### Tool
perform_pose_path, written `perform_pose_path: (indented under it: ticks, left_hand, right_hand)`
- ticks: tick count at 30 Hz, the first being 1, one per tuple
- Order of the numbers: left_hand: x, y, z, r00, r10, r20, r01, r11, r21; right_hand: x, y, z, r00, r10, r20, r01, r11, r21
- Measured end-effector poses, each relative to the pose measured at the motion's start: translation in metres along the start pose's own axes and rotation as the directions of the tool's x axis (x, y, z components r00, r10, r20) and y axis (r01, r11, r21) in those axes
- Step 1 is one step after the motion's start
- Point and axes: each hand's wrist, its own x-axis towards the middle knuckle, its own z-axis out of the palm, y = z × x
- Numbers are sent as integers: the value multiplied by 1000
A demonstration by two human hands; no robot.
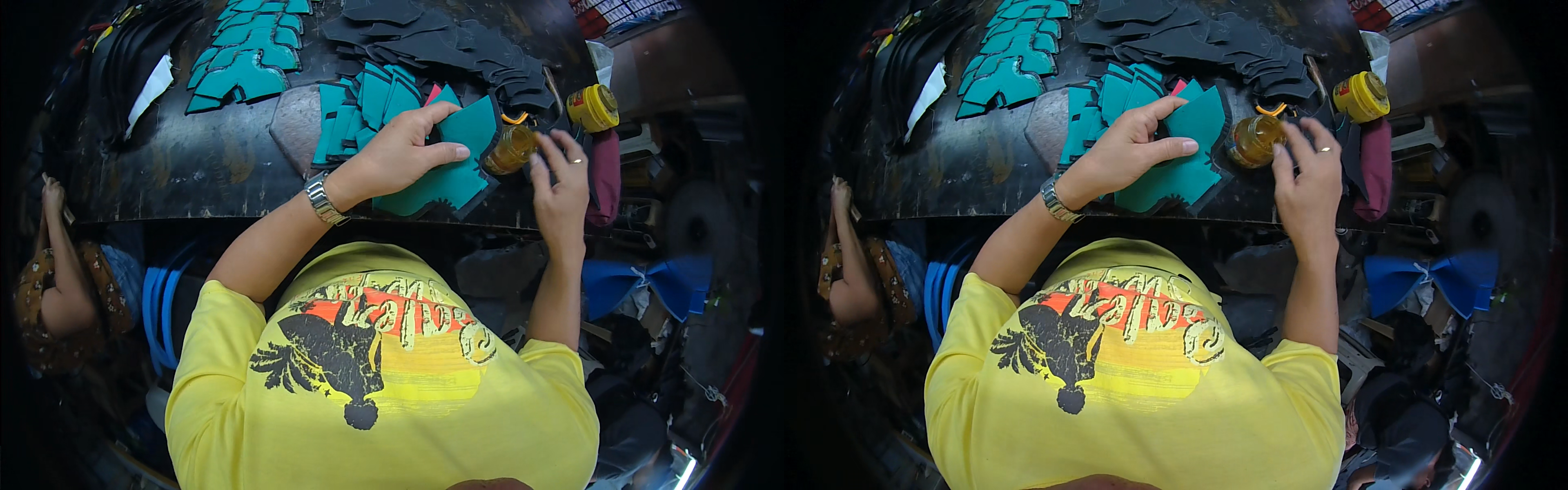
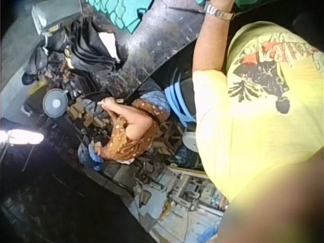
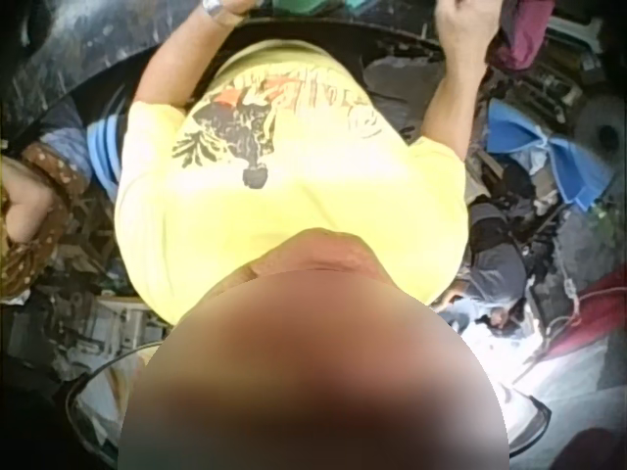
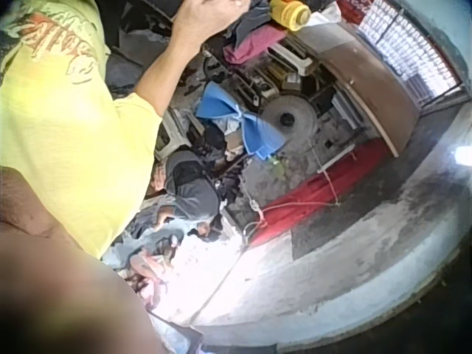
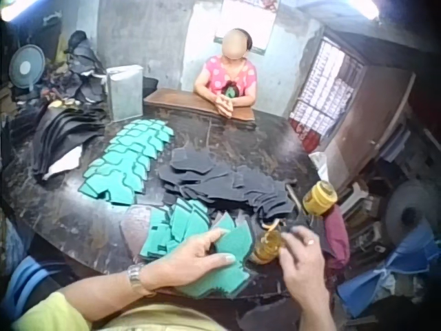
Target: The person repeatedly picks teal and red fabric pieces from a table, applies a yellow adhesive from a small jar to the edges of each piece, and places the treated pieces back on the table. The process is repeated for many pieces throughout the clip.
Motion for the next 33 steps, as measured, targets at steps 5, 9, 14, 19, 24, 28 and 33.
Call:
perform_pose_path:
  ticks: [5, 9, 14, 19, 24, 28, 33]
  left_hand:
    - [-7, 1, 1, 996, -48, 75, 56, 993, -104]
    - [-11, 4, 2, 981, -95, 171, 111, 990, -86]
    - [-17, 6, 6, 983, -17, 181, 34, 995, -91]
    - [-21, 6, 5, 989, 3, 146, 10, 996, -87]
    - [-21, 9, -1, 981, -77, 181, 122, 959, -256]
    - [-21, 10, -3, 969, -139, 202, 212, 890, -404]
    - [-18, 9, -3, 970, -127, 208, 221, 819, -529]
  right_hand:
    - [-15, -21, -15, 991, -119, 65, 132, 952, -275]
    - [-17, -42, -13, 996, -44, -84, 79, 872, 483]
    - [-8, -50, 11, 995, -67, -76, 99, 802, 589]
    - [-11, -46, 26, 1000, -14, -6, 14, 688, 725]
    - [-24, -43, 28, 998, -26, -51, 54, 713, 699]
    - [-29, -42, 27, 987, -85, -139, 149, 819, 554]
    - [-27, -43, 23, 954, -254, -161, 295, 893, 339]
